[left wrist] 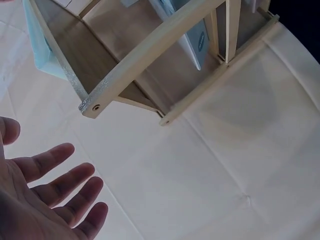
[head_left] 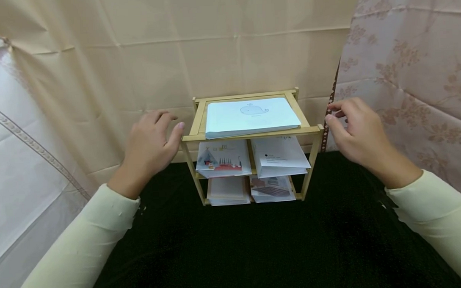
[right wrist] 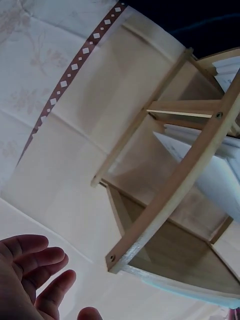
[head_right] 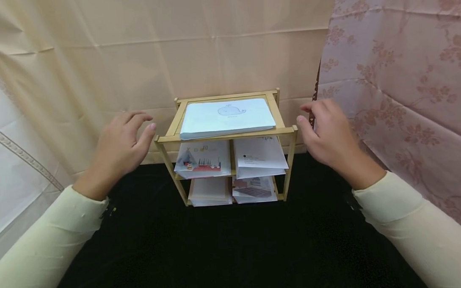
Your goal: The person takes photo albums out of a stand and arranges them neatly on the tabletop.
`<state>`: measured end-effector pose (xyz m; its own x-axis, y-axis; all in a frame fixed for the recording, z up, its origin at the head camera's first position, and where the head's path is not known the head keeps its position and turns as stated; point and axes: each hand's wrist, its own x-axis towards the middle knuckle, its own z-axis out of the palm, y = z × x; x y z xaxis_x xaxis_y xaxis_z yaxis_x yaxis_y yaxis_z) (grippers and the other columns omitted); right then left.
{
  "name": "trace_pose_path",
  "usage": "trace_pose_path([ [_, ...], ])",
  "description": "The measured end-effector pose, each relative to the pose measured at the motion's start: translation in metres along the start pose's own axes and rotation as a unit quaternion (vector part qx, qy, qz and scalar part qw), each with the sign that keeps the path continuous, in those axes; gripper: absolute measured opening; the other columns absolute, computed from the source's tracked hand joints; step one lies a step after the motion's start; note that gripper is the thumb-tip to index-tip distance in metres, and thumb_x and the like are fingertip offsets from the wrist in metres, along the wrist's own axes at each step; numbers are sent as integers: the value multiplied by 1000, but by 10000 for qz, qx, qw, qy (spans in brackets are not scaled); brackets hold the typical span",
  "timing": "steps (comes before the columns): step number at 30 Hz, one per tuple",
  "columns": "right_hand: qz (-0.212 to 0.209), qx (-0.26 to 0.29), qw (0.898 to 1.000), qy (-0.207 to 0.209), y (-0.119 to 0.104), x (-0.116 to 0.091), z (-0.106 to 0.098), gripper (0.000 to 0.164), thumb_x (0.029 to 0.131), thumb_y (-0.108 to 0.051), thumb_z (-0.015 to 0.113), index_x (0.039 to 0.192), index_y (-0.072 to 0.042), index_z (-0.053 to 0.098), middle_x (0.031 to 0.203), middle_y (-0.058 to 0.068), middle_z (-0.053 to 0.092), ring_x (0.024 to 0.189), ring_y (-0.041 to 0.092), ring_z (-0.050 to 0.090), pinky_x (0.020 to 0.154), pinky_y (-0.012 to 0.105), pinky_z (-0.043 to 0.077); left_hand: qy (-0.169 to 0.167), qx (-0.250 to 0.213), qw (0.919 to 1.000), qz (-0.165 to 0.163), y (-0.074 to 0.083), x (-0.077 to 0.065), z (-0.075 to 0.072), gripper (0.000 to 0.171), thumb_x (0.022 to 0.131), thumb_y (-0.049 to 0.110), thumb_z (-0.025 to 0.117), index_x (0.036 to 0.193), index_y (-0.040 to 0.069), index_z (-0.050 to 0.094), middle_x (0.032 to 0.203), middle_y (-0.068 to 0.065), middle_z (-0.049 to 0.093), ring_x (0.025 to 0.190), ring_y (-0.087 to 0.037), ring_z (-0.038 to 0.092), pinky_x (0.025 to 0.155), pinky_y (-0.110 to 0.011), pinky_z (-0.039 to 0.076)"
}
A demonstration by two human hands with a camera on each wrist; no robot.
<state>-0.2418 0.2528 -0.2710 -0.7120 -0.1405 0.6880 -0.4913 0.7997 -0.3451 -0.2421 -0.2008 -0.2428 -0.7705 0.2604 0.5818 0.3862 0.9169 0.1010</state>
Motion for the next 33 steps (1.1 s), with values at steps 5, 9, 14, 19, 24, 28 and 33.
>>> trace_pose_path([
  [5, -54, -32, 9998, -177, -3, 2, 4, 38, 104, -24, 52, 127, 3, 65, 121, 24, 62, 109, 40, 58, 90, 58, 42, -185, 129, 9995, 239, 5, 4, 0, 53, 109, 45, 41, 129, 5, 69, 139, -16, 64, 134, -40, 53, 110, -64, 40],
  [9, -124, -97, 9996, -215, -7, 5, 5, 38, 104, -26, 52, 125, 2, 67, 122, 22, 63, 108, 38, 57, 91, 57, 43, -336, 220, 9984, 387, 9, 9, 3, 55, 109, 47, 39, 127, 5, 71, 137, -16, 66, 132, -40, 56, 110, -62, 41],
  [14, -332, -259, 9984, -366, -12, 10, 8, 35, 105, -25, 52, 118, 1, 72, 121, 21, 64, 105, 37, 56, 88, 55, 42, -595, 194, 9973, 391, 13, 15, 7, 58, 110, 48, 36, 124, 6, 74, 135, -16, 68, 130, -40, 57, 111, -61, 40],
  [19, -487, -375, 9967, -540, -14, 13, 13, 34, 105, -25, 53, 108, -1, 77, 116, 20, 66, 107, 39, 58, 92, 56, 42, -818, 182, 9959, 332, 16, 16, 11, 60, 110, 47, 34, 122, 6, 75, 135, -17, 68, 131, -39, 56, 112, -62, 38],
  [24, -466, -479, 9952, -719, -15, 14, 17, 34, 106, -27, 54, 104, -2, 78, 117, 19, 66, 108, 39, 58, 93, 56, 42, -891, 130, 9953, 362, 20, 17, 14, 59, 110, 48, 35, 123, 7, 75, 135, -17, 68, 130, -38, 57, 112, -60, 40],
  [28, -469, -545, 9939, -831, -17, 14, 21, 35, 106, -28, 54, 105, -2, 77, 118, 19, 66, 107, 39, 57, 92, 56, 44, -1040, 52, 9939, 369, 24, 19, 17, 59, 110, 48, 34, 121, 8, 76, 133, -15, 69, 128, -37, 59, 111, -59, 41],
  [33, -454, -571, 9932, -909, -20, 14, 25, 35, 107, -27, 53, 105, -2, 77, 118, 19, 67, 109, 39, 58, 95, 57, 44, -1159, -24, 9927, 342, 28, 20, 23, 58, 110, 48, 34, 115, 11, 78, 134, -12, 69, 127, -35, 59, 110, -58, 42],
])
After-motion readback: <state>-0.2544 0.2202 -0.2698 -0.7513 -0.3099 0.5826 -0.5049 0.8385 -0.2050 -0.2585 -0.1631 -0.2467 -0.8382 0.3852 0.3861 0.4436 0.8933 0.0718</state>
